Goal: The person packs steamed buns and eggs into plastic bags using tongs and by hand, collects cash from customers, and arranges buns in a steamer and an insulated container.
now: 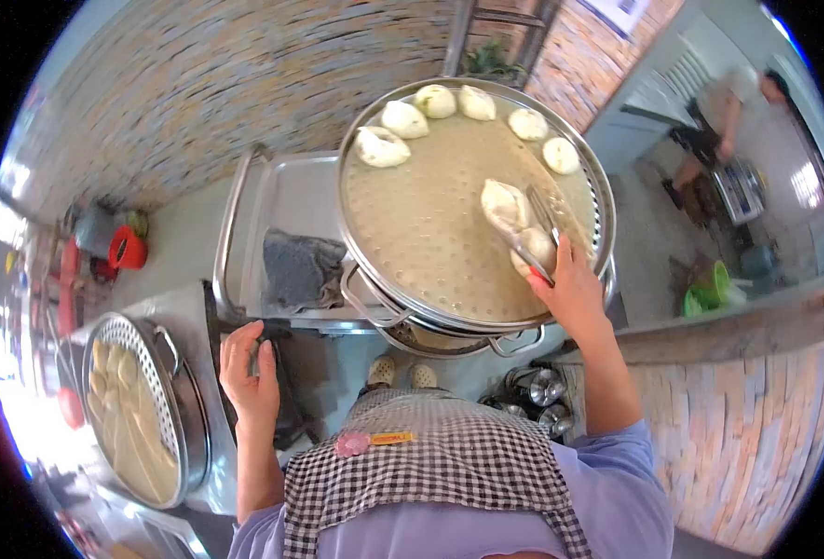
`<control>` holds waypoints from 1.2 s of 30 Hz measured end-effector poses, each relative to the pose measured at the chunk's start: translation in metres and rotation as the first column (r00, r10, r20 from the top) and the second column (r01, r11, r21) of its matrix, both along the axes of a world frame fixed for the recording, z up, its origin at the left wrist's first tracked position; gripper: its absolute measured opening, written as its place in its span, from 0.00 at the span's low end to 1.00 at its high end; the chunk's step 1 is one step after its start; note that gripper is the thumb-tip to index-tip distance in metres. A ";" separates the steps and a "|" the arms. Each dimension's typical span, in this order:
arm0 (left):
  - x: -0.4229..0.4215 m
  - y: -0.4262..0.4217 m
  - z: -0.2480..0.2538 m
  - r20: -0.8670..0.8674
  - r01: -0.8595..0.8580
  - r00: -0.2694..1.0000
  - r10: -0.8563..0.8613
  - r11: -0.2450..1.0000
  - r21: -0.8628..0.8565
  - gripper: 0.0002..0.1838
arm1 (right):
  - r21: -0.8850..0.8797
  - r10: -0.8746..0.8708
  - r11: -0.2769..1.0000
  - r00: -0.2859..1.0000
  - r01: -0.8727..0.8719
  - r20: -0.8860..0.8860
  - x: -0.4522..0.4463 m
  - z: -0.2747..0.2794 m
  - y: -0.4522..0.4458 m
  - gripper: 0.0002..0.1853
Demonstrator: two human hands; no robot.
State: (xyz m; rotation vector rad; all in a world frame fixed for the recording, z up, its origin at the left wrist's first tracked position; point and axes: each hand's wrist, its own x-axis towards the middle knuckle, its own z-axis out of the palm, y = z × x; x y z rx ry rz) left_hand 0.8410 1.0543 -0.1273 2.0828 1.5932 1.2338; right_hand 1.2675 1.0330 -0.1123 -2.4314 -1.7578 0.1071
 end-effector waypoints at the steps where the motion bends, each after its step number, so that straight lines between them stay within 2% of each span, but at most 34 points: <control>1: -0.002 -0.010 0.000 -0.025 -0.036 0.999 0.036 0.999 0.002 0.11 | -0.069 -0.023 0.997 1.000 0.022 -0.014 -0.005 0.003 0.007 0.41; 2: -0.006 -0.020 0.001 -0.050 -0.073 0.996 0.073 0.997 0.005 0.11 | -0.035 -0.005 0.999 1.000 0.005 -0.015 -0.003 0.004 0.009 0.34; 4: -0.014 -0.042 0.000 -0.081 -0.162 0.983 0.163 0.987 0.015 0.12 | -0.101 0.057 0.992 0.978 -0.078 -0.200 0.021 0.009 0.015 0.27; 5: -0.018 -0.053 -0.002 -0.085 -0.178 0.981 0.177 0.984 -0.005 0.12 | 0.021 0.161 0.986 0.923 -0.164 -0.351 0.043 -0.002 0.013 0.22; 6: -0.023 -0.065 -0.004 -0.096 -0.221 0.971 0.218 0.975 -0.020 0.13 | -0.029 0.009 0.999 0.818 -0.032 -0.575 0.060 -0.009 0.012 0.19; 7: -0.032 -0.081 -0.004 -0.114 -0.290 0.952 0.285 0.956 -0.036 0.13 | -0.104 -0.147 0.988 0.527 0.110 -0.837 0.072 -0.010 0.010 0.16; 8: -0.041 -0.101 -0.005 -0.114 -0.338 0.937 0.330 0.939 -0.060 0.13 | -0.171 -0.193 0.981 0.400 0.089 -0.896 0.052 0.011 0.018 0.14; 10: -0.057 -0.127 -0.008 -0.112 -0.393 0.916 0.386 0.919 -0.045 0.13 | -0.349 -0.400 0.912 0.285 0.214 -0.871 0.117 -0.029 0.022 0.25; 12: -0.080 -0.158 -0.009 -0.081 -0.455 0.887 0.454 0.890 -0.003 0.13 | -0.304 -0.333 0.940 0.232 0.152 -0.914 0.084 -0.031 0.046 0.24; 14: -0.107 -0.192 -0.012 -0.111 -0.549 0.827 0.551 0.834 0.050 0.13 | -0.197 -0.196 0.980 0.132 0.005 -0.972 0.022 -0.023 0.056 0.24; 17: -0.182 -0.266 -0.009 -0.258 -0.687 0.659 0.707 0.705 0.175 0.14 | -0.078 -0.096 0.969 -0.069 -0.233 -0.993 -0.081 -0.012 0.048 0.23; 21: -0.325 -0.411 0.002 -0.443 -0.824 0.250 0.861 0.430 0.370 0.17 | 0.010 -0.148 0.868 -0.277 -0.496 -0.949 -0.220 -0.007 0.003 0.22; 23: -0.412 -0.500 0.010 -0.578 -0.839 0.015 0.816 0.325 0.437 0.29 | 0.039 -0.219 0.798 -0.350 -0.602 -0.911 -0.300 -0.006 -0.044 0.22; 25: -0.490 -0.578 0.034 -0.639 -0.871 -0.109 0.762 0.236 0.430 0.41 | 0.038 -0.349 0.694 -0.382 -0.719 -0.856 -0.383 -0.003 -0.092 0.21; 27: -0.570 -0.655 0.048 -0.742 -0.890 -0.220 0.633 0.181 0.419 0.48 | 0.059 -0.399 0.613 -0.373 -0.788 -0.838 -0.467 -0.010 -0.138 0.21; 28: -0.600 -0.686 0.055 -0.750 -0.892 -0.230 0.620 0.174 0.418 0.45 | 0.085 -0.324 0.617 -0.351 -0.782 -0.879 -0.507 -0.021 -0.158 0.24; 29: -0.626 -0.717 0.059 -0.792 -0.924 -0.175 0.585 0.181 0.338 0.43 | 0.109 -0.247 0.620 -0.325 -0.777 -0.913 -0.547 -0.031 -0.177 0.26; 31: -0.677 -0.774 0.070 -0.856 -0.961 -0.066 0.513 0.198 0.193 0.39 | 0.067 -0.330 0.594 -0.318 -0.802 -0.889 -0.634 -0.017 -0.239 0.29; 32: -0.692 -0.797 0.076 -0.834 -0.949 0.037 0.550 0.282 0.143 0.31 | -0.021 -0.374 0.563 -0.232 -0.826 -0.898 -0.678 -0.002 -0.272 0.28; 33: -0.694 -0.804 0.086 -0.844 -0.915 0.035 0.536 0.357 0.188 0.30 | -0.104 -0.418 0.526 -0.150 -0.844 -0.896 -0.712 0.013 -0.292 0.27; 35: -0.704 -0.816 0.092 -0.856 -0.828 0.037 0.516 0.495 0.262 0.28 | -0.102 -0.311 0.426 -0.039 -0.899 -0.950 -0.774 0.026 -0.319 0.28; 36: -0.713 -0.828 0.099 -0.833 -0.789 -0.086 0.546 0.473 0.392 0.27 | -0.033 -0.247 0.292 -0.042 -0.956 -0.968 -0.804 0.032 -0.330 0.28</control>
